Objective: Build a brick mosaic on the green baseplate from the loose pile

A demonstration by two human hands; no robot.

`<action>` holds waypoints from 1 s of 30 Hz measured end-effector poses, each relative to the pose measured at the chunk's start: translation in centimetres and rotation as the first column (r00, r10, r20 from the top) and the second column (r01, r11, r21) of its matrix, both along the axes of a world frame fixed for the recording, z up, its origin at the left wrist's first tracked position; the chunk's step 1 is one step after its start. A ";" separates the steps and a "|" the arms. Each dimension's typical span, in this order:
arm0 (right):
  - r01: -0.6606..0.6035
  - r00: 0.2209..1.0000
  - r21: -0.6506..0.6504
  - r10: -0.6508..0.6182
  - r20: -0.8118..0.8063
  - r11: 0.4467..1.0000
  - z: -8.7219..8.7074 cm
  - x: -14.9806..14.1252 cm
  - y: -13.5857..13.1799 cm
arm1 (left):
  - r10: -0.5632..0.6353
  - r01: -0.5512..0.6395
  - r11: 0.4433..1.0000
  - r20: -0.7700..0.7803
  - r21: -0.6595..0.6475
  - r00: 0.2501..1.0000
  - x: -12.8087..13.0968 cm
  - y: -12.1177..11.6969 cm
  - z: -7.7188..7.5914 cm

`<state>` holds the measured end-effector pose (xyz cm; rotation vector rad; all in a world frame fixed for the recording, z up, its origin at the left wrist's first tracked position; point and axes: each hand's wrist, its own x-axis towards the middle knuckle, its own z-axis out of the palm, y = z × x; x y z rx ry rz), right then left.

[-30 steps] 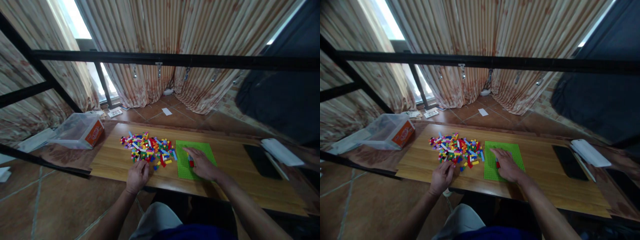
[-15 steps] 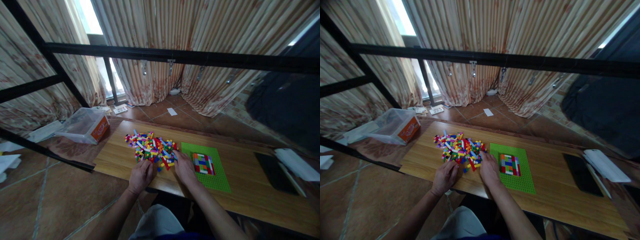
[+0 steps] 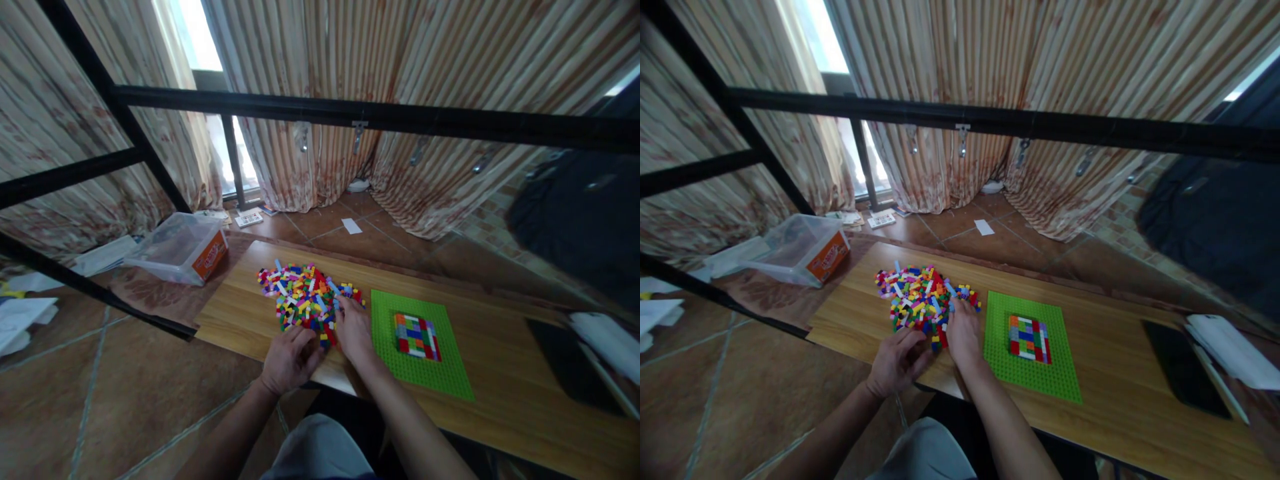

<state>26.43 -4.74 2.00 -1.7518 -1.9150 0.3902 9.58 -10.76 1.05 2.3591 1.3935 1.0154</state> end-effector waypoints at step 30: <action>0.201 0.953 0.095 -0.172 -0.250 0.975 -0.4 4.4 6.7 | 0.042 -0.033 0.995 -0.104 0.095 0.994 0.1 0.0 0.9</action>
